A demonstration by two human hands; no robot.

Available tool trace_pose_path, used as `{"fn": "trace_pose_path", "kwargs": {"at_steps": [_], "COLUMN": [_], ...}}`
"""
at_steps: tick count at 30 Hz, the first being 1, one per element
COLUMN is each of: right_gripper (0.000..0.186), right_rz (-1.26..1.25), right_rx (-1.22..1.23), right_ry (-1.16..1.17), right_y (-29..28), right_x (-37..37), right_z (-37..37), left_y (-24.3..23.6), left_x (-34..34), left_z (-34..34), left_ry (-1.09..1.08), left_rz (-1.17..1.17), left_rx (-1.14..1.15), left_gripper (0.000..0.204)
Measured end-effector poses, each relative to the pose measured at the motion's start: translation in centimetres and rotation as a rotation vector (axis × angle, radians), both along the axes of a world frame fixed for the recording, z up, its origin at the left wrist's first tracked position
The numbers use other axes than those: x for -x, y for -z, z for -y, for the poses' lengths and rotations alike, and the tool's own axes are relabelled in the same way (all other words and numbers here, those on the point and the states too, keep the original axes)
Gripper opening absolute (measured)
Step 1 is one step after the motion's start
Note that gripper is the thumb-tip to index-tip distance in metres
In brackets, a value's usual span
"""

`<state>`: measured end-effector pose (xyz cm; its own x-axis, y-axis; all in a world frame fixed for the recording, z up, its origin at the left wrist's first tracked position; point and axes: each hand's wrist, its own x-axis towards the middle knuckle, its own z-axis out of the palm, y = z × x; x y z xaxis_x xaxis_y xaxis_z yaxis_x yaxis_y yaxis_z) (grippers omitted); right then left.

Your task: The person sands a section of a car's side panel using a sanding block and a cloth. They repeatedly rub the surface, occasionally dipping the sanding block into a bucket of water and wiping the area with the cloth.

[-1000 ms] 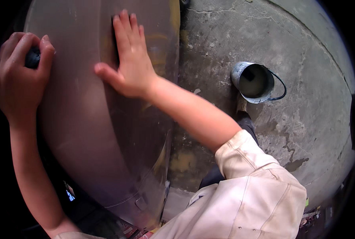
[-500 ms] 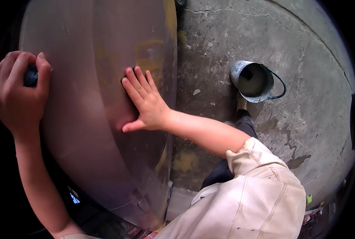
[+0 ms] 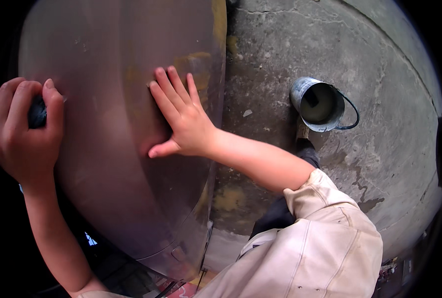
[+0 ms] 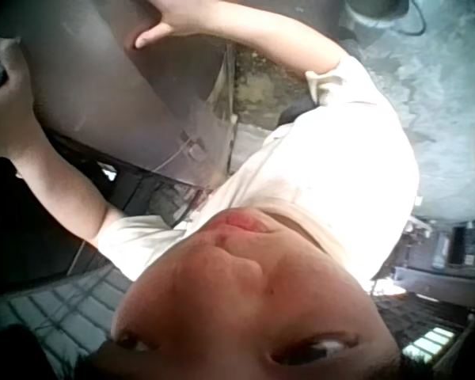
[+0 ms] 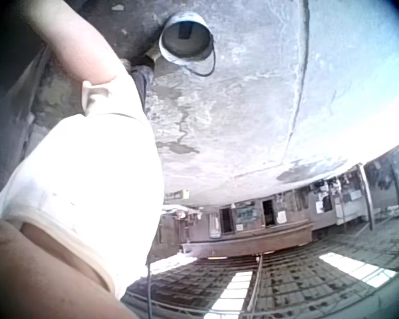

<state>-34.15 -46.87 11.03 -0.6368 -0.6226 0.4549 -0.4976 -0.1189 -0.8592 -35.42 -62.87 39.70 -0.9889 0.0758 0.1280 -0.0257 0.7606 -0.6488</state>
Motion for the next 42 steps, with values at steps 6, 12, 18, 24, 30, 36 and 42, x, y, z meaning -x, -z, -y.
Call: {"fn": "trace_pose_path", "kwargs": {"at_steps": [6, 12, 18, 24, 30, 36, 42], "right_gripper": [0.13, 0.142, 0.147, 0.138, 0.138, 0.137, 0.138], "right_rz": [0.099, 0.142, 0.156, 0.2, 0.222, 0.276, 0.282], "right_rx": [0.097, 0.129, 0.189, 0.265, 0.176, 0.258, 0.234], "right_ry": [0.081, -0.074, 0.154, -0.12, 0.184, -0.124, 0.193], "right_y": [-3.8, -3.5, -8.8, -6.7, -8.7, -6.7, -9.7], "right_x": [3.7, -4.0, 6.5, -8.3, 6.2, -8.2, 5.7], "right_z": [3.7, 0.2, 7.1, -0.1, 6.8, -0.8, 7.8], "left_y": [-0.6, -1.2, -0.7, -0.6, -0.2, -0.5, -0.7], "left_x": [-0.8, 0.3, -0.1, 0.5, 0.4, 0.9, 0.7], "left_z": [0.5, 0.0, -0.1, -1.1, -0.8, -1.4, -1.2], "left_ry": [0.048, 0.124, 0.065, 0.042, 0.045, 0.089, 0.076], "left_rz": [0.035, 0.042, 0.048, -0.009, 0.022, 0.011, 0.024], "left_rx": [-0.083, 0.04, -0.033, 0.057, 0.004, 0.094, 0.052], "left_gripper": [0.013, 0.012, 0.011, 0.01, 0.01, 0.011, 0.01]}}
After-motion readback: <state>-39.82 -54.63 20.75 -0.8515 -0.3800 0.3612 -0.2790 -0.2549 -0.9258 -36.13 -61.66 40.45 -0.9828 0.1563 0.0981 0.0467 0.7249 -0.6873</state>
